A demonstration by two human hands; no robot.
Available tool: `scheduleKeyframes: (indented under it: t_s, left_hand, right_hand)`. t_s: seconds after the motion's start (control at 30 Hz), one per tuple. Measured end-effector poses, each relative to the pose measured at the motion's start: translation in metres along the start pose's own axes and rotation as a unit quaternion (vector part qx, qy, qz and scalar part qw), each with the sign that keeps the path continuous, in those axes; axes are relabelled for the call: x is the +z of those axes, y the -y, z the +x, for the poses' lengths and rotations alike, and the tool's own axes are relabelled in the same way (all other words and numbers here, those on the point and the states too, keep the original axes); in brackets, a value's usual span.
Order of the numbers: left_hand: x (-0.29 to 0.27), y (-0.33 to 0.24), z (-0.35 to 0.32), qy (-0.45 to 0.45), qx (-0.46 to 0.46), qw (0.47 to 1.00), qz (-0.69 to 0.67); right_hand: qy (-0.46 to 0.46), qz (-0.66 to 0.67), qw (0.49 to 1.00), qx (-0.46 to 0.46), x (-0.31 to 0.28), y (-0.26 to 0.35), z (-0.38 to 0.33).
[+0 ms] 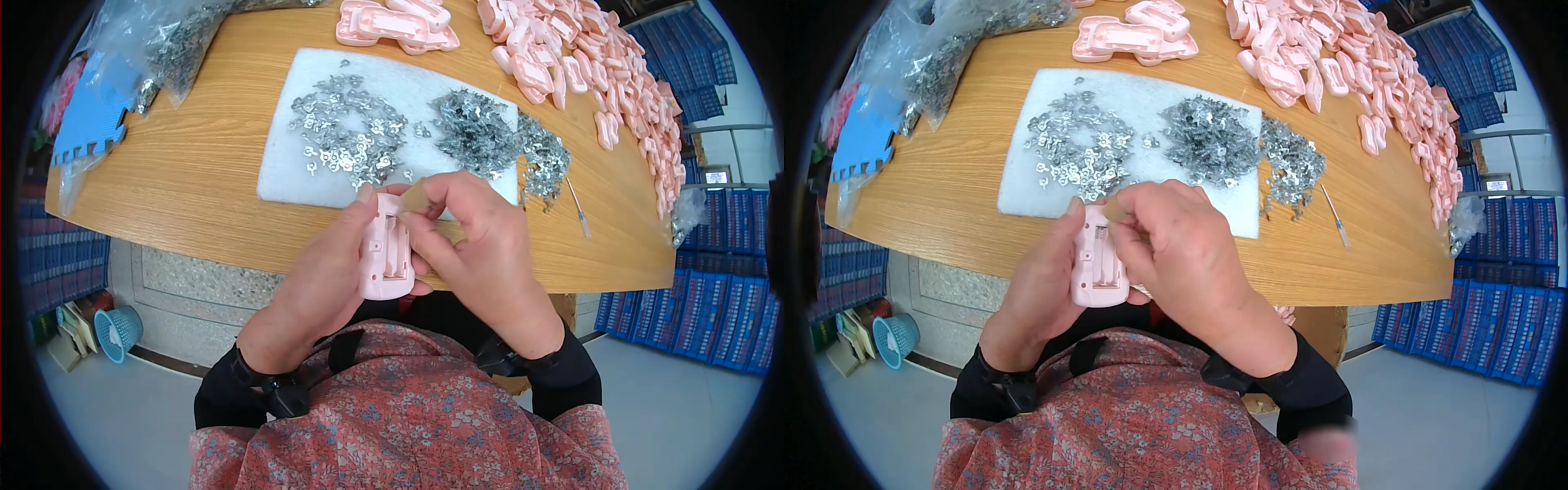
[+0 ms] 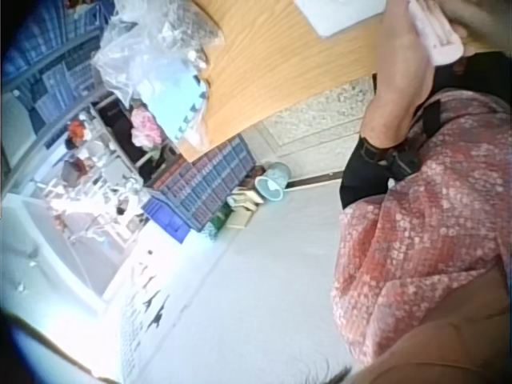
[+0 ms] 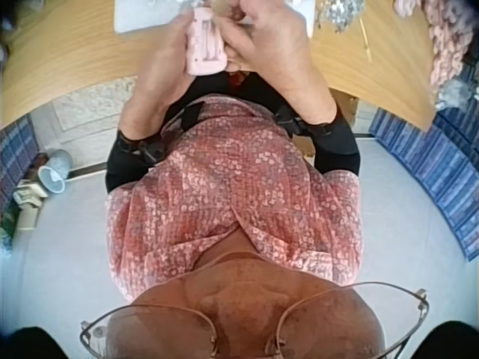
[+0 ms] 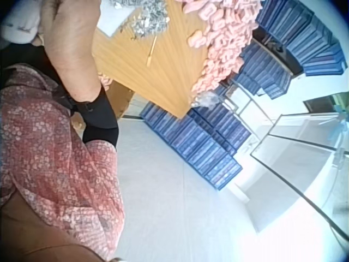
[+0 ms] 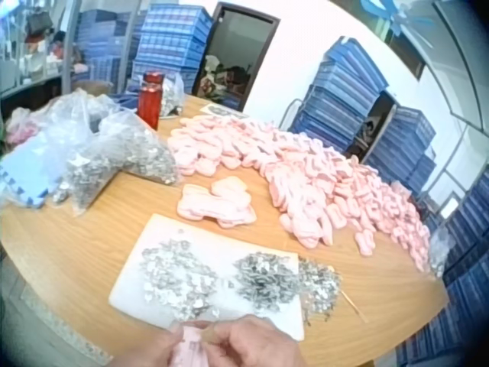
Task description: The person assembles small pink plastic components by hand. They pick up individual metal fasteners from a pile on a white foam pad and insert them into the slots of the pink plastic pieces. The person repeats this process for multiple units, placing the finished items on the table.
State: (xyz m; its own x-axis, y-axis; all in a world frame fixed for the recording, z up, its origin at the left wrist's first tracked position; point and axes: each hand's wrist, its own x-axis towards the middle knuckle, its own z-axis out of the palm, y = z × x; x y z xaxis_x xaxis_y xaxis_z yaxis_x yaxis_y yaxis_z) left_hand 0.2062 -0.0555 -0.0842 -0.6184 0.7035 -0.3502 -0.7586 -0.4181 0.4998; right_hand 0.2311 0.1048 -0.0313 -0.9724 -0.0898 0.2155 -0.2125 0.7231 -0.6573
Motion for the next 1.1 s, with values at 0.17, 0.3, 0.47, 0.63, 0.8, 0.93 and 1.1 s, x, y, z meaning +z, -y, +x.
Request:
scheduleKeyframes:
  t_s: [0.17,0.3,0.47,0.63,0.8,0.93,1.1]
  left_hand:
    - [0.004,0.000,0.008,-0.002,0.011,1.000,-0.004]
    - [-0.002,-0.001,0.011,0.021,-0.012,1.000,-0.009]
    - [-0.008,0.010,0.007,0.032,0.013,0.999,-0.038]
    - [-0.001,0.011,0.003,0.084,0.037,0.995,-0.024]
    - [0.015,0.010,-0.024,0.089,0.078,0.992,0.050]
    - [0.019,0.013,-0.035,0.098,0.110,0.985,0.093]
    - [0.018,0.026,-0.038,0.082,0.154,0.977,0.124]
  right_hand:
    - [-0.033,-0.128,0.984,-0.119,0.003,-0.007,-0.011]
    - [-0.057,-0.063,0.994,-0.064,-0.005,-0.013,-0.017]
    - [-0.004,-0.106,0.981,-0.164,-0.009,-0.005,-0.015]
    - [-0.054,0.036,0.998,-0.016,-0.007,-0.007,-0.029]
    - [0.049,0.357,0.917,0.172,-0.002,-0.017,-0.039]
    - [0.047,0.440,0.886,0.136,-0.001,-0.005,-0.038]
    - [0.047,0.437,0.893,0.096,-0.002,-0.005,-0.045]
